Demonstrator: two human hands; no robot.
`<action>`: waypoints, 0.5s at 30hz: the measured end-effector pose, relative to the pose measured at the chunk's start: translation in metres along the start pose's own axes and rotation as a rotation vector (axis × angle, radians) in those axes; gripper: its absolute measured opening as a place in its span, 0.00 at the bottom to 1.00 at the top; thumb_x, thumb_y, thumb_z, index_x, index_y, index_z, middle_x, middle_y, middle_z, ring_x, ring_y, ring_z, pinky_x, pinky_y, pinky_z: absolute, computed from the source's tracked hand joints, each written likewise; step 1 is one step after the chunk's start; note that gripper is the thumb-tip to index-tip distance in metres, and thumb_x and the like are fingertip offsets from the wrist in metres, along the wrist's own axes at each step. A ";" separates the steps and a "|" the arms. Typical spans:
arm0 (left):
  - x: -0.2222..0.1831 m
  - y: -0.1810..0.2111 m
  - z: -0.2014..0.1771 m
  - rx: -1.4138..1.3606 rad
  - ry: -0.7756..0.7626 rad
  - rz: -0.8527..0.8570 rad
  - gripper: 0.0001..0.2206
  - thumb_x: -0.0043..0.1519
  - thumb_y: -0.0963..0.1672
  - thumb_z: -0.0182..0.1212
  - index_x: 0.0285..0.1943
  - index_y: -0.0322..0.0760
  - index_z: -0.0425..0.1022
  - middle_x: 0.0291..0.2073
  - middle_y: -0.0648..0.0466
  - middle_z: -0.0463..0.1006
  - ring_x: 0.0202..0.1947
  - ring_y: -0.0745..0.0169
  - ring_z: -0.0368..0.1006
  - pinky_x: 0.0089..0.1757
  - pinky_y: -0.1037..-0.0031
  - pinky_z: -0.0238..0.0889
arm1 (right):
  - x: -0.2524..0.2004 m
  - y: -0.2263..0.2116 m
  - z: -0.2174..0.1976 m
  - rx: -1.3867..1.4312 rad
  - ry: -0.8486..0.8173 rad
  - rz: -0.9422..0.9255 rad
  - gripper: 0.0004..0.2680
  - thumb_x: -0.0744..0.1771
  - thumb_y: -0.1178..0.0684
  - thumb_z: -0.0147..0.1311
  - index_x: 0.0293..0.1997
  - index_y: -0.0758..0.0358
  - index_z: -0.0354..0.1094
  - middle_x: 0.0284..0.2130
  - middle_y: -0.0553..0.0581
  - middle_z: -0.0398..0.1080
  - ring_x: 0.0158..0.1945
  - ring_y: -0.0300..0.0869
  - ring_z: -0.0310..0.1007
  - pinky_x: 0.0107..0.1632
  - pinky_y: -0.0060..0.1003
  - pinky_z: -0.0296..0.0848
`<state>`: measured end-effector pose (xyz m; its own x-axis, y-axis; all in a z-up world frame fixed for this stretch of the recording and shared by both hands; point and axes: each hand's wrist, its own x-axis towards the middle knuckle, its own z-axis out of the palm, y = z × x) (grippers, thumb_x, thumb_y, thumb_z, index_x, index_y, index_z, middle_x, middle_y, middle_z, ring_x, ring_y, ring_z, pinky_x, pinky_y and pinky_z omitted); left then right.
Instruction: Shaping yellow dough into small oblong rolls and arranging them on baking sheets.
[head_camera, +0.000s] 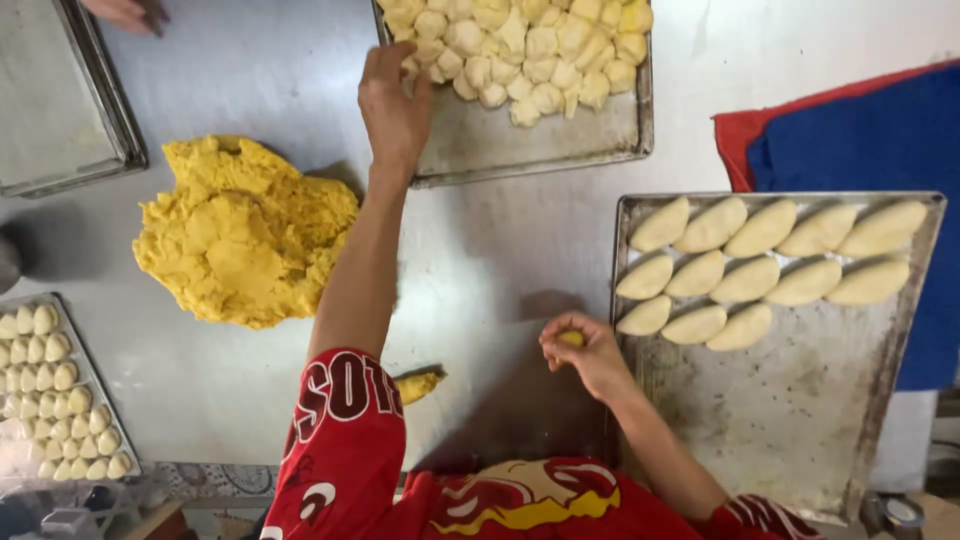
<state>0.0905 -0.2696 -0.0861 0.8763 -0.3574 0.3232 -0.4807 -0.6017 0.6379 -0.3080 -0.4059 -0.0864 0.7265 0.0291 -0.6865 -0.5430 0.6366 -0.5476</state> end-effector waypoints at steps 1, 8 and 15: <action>0.011 -0.007 0.004 0.094 -0.017 0.055 0.12 0.59 0.35 0.63 0.51 0.32 0.76 0.43 0.46 0.75 0.37 0.47 0.75 0.36 0.59 0.70 | 0.002 0.003 0.002 0.014 -0.020 -0.004 0.05 0.63 0.68 0.62 0.33 0.66 0.71 0.22 0.61 0.72 0.22 0.43 0.70 0.26 0.37 0.73; 0.024 -0.025 0.029 0.199 -0.115 0.185 0.14 0.47 0.38 0.63 0.32 0.38 0.57 0.26 0.50 0.63 0.26 0.48 0.60 0.28 0.58 0.53 | 0.007 -0.010 0.020 -0.141 -0.050 0.060 0.16 0.67 0.52 0.61 0.20 0.53 0.56 0.10 0.48 0.54 0.13 0.33 0.46 0.17 0.31 0.44; -0.114 0.121 -0.164 -0.220 0.034 -0.247 0.14 0.58 0.39 0.69 0.26 0.42 0.66 0.18 0.61 0.68 0.21 0.76 0.66 0.27 0.78 0.63 | 0.019 0.047 0.082 -1.048 -0.203 -0.310 0.06 0.65 0.51 0.64 0.42 0.57 0.76 0.33 0.49 0.77 0.37 0.39 0.76 0.43 0.36 0.71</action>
<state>-0.0623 -0.1840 0.0688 0.9678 -0.1939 0.1608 -0.2382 -0.4972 0.8343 -0.2856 -0.3122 -0.0861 0.8958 0.1682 -0.4114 -0.3436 -0.3251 -0.8810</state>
